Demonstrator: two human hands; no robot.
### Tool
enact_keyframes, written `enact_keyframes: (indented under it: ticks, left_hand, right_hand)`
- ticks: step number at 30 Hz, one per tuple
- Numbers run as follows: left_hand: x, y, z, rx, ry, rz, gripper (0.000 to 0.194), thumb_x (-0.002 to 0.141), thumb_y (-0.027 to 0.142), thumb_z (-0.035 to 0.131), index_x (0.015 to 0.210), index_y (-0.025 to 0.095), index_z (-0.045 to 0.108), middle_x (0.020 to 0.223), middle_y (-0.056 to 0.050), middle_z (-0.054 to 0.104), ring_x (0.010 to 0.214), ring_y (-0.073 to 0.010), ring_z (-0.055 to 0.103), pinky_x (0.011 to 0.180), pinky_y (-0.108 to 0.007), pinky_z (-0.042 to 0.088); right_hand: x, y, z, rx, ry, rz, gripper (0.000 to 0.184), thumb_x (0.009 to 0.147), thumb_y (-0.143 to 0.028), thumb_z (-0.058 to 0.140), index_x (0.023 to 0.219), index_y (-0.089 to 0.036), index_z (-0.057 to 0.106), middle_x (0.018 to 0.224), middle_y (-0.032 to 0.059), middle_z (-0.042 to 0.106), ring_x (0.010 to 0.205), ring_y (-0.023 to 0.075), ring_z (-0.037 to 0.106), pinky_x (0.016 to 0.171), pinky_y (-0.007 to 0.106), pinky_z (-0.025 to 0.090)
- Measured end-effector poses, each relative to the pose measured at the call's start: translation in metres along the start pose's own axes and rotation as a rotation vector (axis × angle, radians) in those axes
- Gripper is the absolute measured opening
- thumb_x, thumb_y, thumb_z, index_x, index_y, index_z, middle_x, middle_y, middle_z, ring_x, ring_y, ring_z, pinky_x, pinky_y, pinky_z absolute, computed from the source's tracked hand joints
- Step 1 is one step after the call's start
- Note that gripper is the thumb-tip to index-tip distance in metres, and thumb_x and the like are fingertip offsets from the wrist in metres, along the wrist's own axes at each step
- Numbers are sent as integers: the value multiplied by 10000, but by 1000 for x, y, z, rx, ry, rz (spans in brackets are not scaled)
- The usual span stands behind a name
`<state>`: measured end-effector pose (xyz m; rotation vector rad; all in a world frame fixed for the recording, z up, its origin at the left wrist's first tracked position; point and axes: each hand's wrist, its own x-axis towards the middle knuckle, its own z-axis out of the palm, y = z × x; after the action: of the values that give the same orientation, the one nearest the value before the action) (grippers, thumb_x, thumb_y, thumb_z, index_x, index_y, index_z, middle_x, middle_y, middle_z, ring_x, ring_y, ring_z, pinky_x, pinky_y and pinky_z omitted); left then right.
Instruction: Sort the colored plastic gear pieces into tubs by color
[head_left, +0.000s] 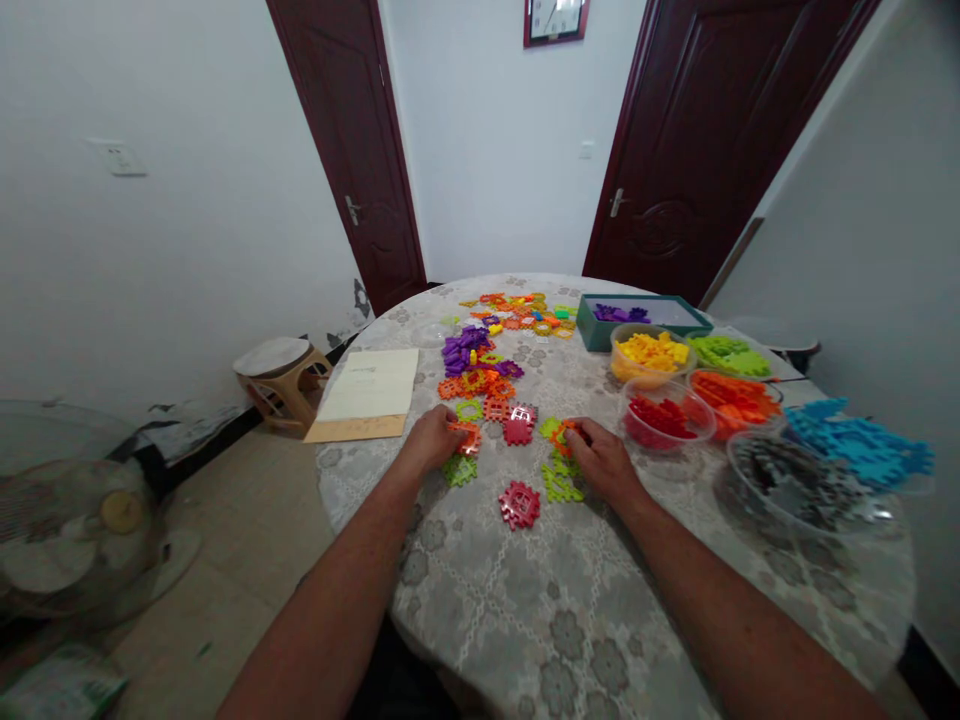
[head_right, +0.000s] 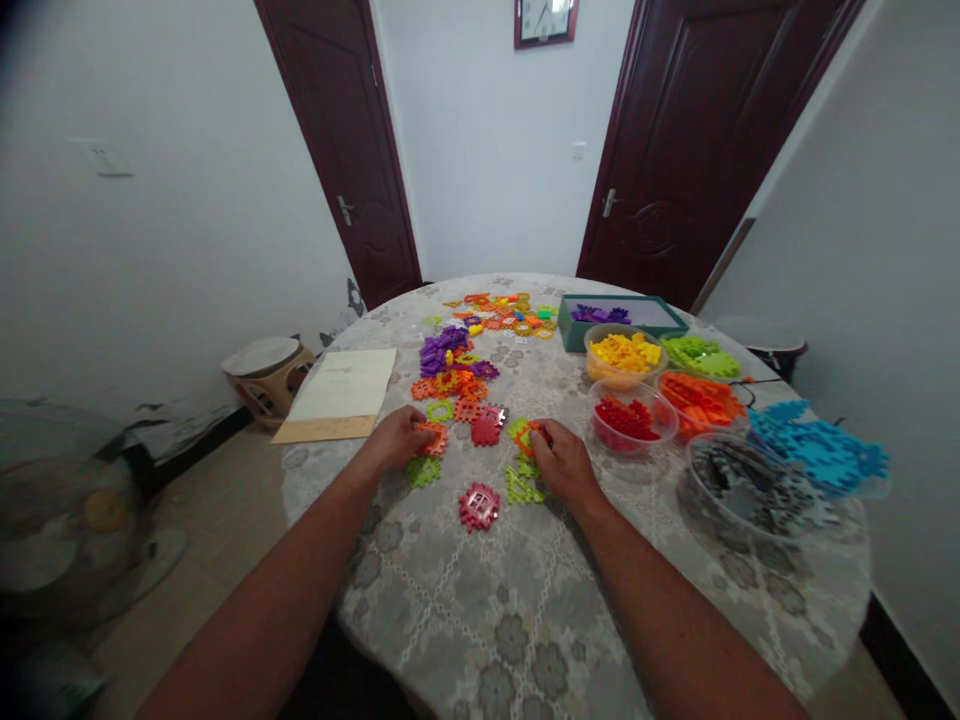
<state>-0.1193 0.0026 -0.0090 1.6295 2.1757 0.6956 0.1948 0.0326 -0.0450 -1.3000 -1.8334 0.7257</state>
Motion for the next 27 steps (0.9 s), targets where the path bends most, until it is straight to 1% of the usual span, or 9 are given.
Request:
enact_keyframes:
  ticks: [4, 7, 9, 12, 15, 18, 21, 24, 27]
  left_hand:
    - [-6, 12, -14, -112, 36, 57, 157, 802, 332, 692, 886, 215, 631, 765, 0, 668, 717, -188, 627, 643, -291, 445]
    - [-13, 30, -16, -195, 85, 92, 179, 840, 357, 643, 946, 219, 601, 768, 24, 639, 693, -161, 612, 635, -275, 470]
    - [-20, 46, -11, -297, 93, 94, 179, 839, 360, 637, 936, 225, 571, 746, 36, 607, 645, -146, 588, 589, -264, 476]
    - [-30, 70, 6, -479, 44, 76, 210, 820, 370, 660, 921, 230, 541, 735, 46, 567, 585, -127, 554, 509, -244, 480]
    - [-37, 87, 27, -605, 4, 61, 294, 798, 405, 709, 959, 222, 544, 814, 24, 604, 648, -136, 598, 517, -249, 542]
    - [-39, 89, 45, -742, -87, 80, 386, 796, 434, 743, 1068, 214, 581, 1004, -35, 691, 808, -184, 687, 609, -297, 621]
    - [-37, 83, 56, -825, -197, 91, 429, 825, 486, 736, 1136, 211, 630, 1122, -73, 735, 894, -216, 732, 714, -342, 652]
    - [-38, 76, 61, -878, -249, 82, 495, 822, 528, 753, 1195, 215, 664, 1151, -82, 754, 895, -227, 748, 783, -380, 658]
    - [-40, 74, 61, -939, -273, 51, 521, 830, 555, 751, 1240, 240, 691, 1257, -86, 737, 946, -233, 754, 811, -392, 662]
  right_hand:
    - [1, -3, -1, 51, 34, 5, 364, 944, -451, 520, 1072, -192, 741, 967, 65, 760, 861, 231, 664, 797, 332, 483]
    - [0, -11, -2, 155, 72, 21, 385, 909, -493, 580, 1055, -184, 756, 955, 73, 762, 839, 233, 656, 766, 331, 487]
    - [-1, -21, -3, 286, 70, 68, 399, 880, -514, 624, 1043, -177, 761, 863, 55, 744, 743, 209, 631, 685, 311, 475]
    - [-6, -36, -1, 508, 26, 145, 395, 856, -513, 675, 1031, -170, 761, 684, 3, 658, 595, 162, 561, 577, 277, 439]
    - [-9, -45, 4, 651, -21, 180, 395, 834, -492, 723, 1057, -169, 767, 639, -13, 632, 557, 146, 558, 547, 262, 442]
    - [-7, -45, 13, 704, -41, 221, 407, 814, -479, 749, 1074, -167, 775, 635, -10, 651, 539, 141, 570, 525, 253, 445]
    - [-4, -40, 19, 761, -62, 270, 383, 794, -475, 760, 1007, -157, 781, 660, 2, 676, 537, 135, 583, 516, 246, 463]
    - [-3, -38, 22, 795, -85, 296, 350, 779, -468, 772, 932, -153, 778, 673, 8, 683, 551, 134, 595, 515, 242, 480]
    - [-2, -38, 22, 791, -93, 310, 312, 793, -448, 770, 911, -159, 773, 648, 5, 672, 542, 132, 586, 502, 238, 473]
